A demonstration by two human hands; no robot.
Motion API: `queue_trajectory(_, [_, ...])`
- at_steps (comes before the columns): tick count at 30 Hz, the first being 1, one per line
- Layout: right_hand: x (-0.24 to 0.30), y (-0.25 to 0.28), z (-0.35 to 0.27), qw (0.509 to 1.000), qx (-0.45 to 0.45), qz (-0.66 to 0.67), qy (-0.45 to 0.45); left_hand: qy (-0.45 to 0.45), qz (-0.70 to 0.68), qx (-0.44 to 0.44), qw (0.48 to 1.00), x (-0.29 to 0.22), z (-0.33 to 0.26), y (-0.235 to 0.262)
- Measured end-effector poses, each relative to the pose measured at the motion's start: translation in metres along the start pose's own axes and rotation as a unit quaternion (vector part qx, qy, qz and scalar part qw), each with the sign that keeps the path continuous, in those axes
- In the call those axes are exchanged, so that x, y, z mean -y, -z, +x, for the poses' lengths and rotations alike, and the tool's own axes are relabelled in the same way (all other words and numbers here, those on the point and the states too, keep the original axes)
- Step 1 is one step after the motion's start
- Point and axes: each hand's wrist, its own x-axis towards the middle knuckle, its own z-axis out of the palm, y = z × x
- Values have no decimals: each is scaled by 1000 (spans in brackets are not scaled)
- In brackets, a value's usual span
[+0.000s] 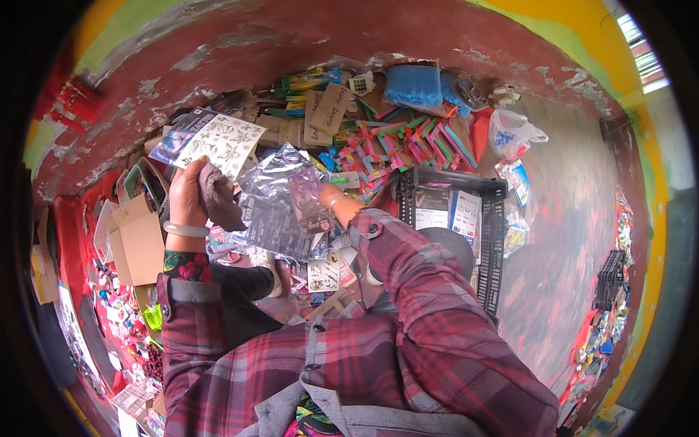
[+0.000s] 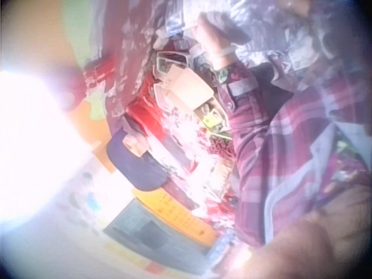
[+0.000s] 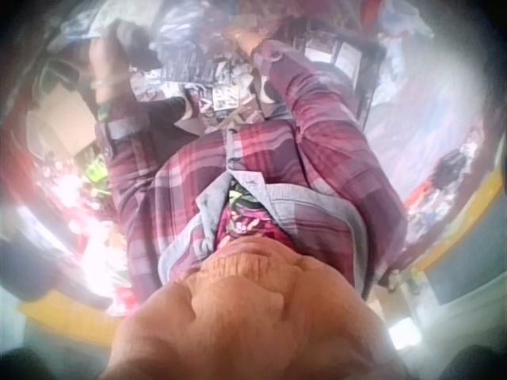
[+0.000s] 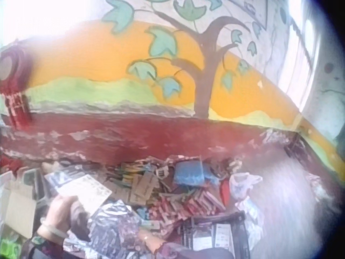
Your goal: The person sits cross-legged on the floor and sorts through a large pile of small packaged items. They pick up items one by one, turn them over to view both sides, and place them into a black plastic crate or back into the pile.
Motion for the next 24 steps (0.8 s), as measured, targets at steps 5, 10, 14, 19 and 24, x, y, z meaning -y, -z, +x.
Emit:
queue_trajectory(5, [7,-15,19,998,34,47,-22,-3,33,17,999,6,2,-1])
queue_trajectory(10, [-9,-10,62,982,-47,151,-107,12,46,28,998,-1,-9,-15])
queue_trajectory(14, [-8,40,84,958,-86,254,-103,19,35,33,999,-2,-16,-20])
queue_trajectory(19, [8,59,128,586,-169,716,-340,25,36,34,998,4,-10,-18])
queue_trajectory(24, [-14,45,156,520,-222,780,-269,59,34,17,998,4,-8,-17])
